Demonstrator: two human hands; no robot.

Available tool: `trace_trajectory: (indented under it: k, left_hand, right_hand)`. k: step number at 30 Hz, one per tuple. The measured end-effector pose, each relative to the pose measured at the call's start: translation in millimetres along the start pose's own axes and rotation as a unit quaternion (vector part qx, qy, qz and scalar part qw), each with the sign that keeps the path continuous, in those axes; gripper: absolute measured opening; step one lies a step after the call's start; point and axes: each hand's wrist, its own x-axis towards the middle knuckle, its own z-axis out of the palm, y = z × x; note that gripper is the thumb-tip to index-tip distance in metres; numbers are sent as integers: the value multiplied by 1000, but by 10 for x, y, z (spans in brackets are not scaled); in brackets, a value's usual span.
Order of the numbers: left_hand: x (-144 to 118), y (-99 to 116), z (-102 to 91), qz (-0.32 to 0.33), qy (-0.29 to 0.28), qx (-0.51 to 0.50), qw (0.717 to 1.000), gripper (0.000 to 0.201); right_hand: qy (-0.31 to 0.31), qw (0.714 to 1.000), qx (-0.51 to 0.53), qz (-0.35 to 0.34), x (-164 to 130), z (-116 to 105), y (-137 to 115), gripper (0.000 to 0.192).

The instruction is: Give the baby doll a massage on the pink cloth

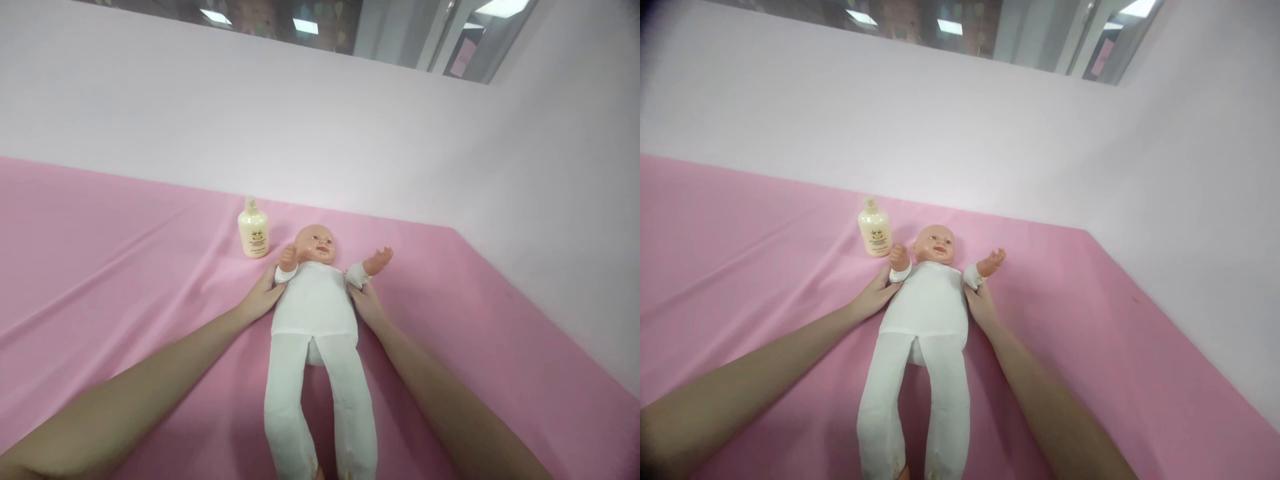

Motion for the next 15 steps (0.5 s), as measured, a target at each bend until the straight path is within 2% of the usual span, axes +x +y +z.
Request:
trace_trajectory:
  k: [4, 9, 15]
  left_hand:
    - [-4, 13, 5, -2, -2, -4, 1000, 63]
    - [-7, 65, 0, 4, -7, 6, 1000, 62]
    - [5, 55, -6, 13, -10, 16, 1000, 62]
  right_hand:
    - [-12, 1000, 8, 0, 3, 1, 0, 47]
    - [-9, 1000, 10, 6, 10, -11, 18, 39]
    - [-5, 1000, -12, -14, 9, -21, 53, 44]
